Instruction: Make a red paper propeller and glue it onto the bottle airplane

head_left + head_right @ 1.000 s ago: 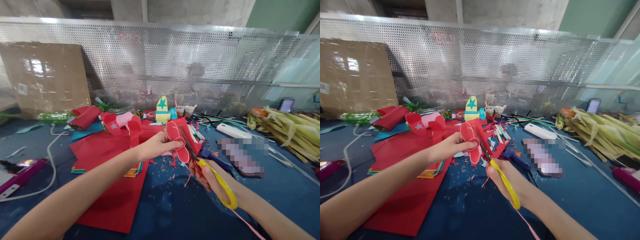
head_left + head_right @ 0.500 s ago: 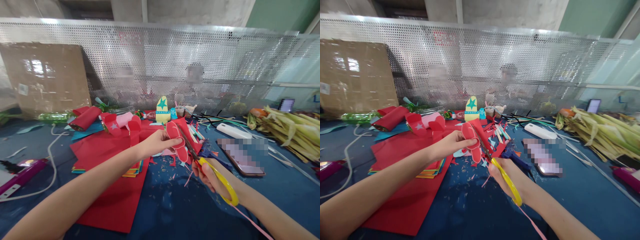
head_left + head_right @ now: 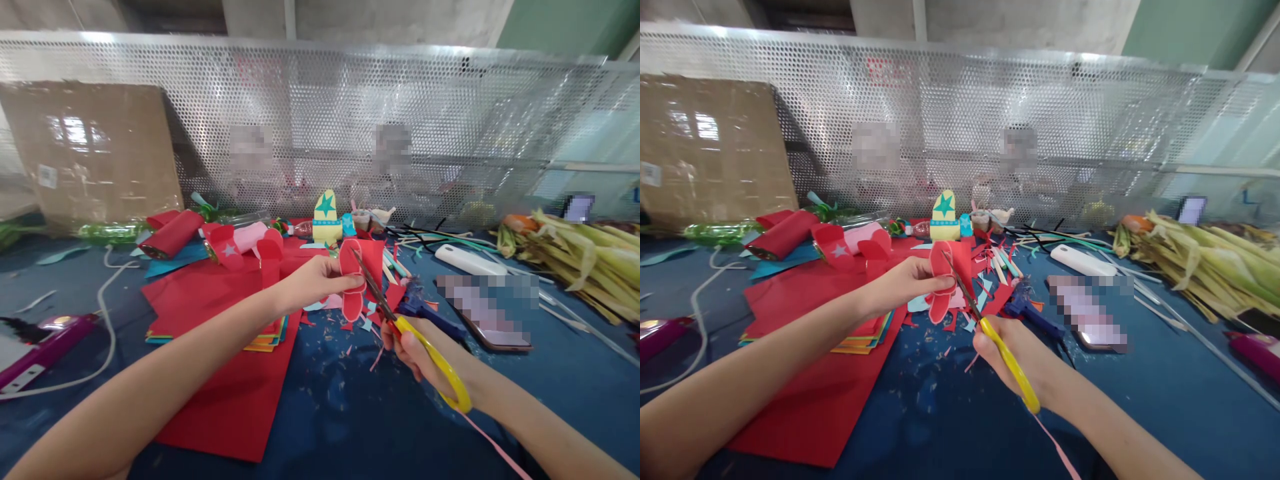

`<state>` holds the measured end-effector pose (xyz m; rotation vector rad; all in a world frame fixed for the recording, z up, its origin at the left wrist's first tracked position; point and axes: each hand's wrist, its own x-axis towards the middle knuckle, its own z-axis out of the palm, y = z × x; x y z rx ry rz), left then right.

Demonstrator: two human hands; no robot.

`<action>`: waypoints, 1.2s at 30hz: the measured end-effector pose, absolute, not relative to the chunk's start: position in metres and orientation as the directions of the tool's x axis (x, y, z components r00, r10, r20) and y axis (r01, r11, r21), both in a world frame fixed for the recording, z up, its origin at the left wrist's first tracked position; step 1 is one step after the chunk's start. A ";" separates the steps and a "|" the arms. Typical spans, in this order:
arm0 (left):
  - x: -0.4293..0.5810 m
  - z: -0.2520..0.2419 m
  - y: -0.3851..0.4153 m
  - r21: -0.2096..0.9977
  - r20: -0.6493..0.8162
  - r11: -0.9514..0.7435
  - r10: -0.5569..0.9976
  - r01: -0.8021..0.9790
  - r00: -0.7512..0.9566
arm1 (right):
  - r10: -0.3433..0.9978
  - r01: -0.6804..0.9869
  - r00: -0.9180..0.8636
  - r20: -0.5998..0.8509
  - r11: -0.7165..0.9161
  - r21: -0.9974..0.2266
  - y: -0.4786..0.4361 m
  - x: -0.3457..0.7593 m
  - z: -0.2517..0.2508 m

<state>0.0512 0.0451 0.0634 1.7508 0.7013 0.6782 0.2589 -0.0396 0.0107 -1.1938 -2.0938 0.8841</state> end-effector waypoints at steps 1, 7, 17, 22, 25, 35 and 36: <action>0.051 0.064 0.045 0.959 0.101 -0.250 0.739 0.132 0.666 | 0.883 0.511 -0.445 0.151 0.389 -0.766 -0.040 0.259 0.011; 0.051 0.064 0.044 0.948 0.092 -0.271 0.740 0.170 0.666 | 0.864 0.505 -0.487 0.131 0.401 -0.764 -0.041 0.257 0.019; 0.049 0.061 0.045 0.930 0.086 -0.302 0.735 0.210 0.673 | 0.858 0.516 -0.496 0.130 0.412 -0.751 -0.041 0.255 0.021; 0.049 0.062 0.044 0.924 0.088 -0.314 0.730 0.218 0.678 | 0.866 0.523 -0.485 0.118 0.396 -0.755 -0.041 0.256 0.020; 0.049 0.062 0.044 0.919 0.090 -0.323 0.732 0.228 0.675 | 0.868 0.512 -0.482 0.119 0.389 -0.766 -0.042 0.256 0.020; 0.046 0.060 0.047 0.905 0.073 -0.333 0.737 0.267 0.672 | 0.884 0.500 -0.457 0.098 0.347 -0.794 -0.042 0.257 0.021; 0.046 0.060 0.048 0.904 0.071 -0.333 0.737 0.269 0.673 | 0.886 0.510 -0.452 0.101 0.350 -0.786 -0.042 0.257 0.020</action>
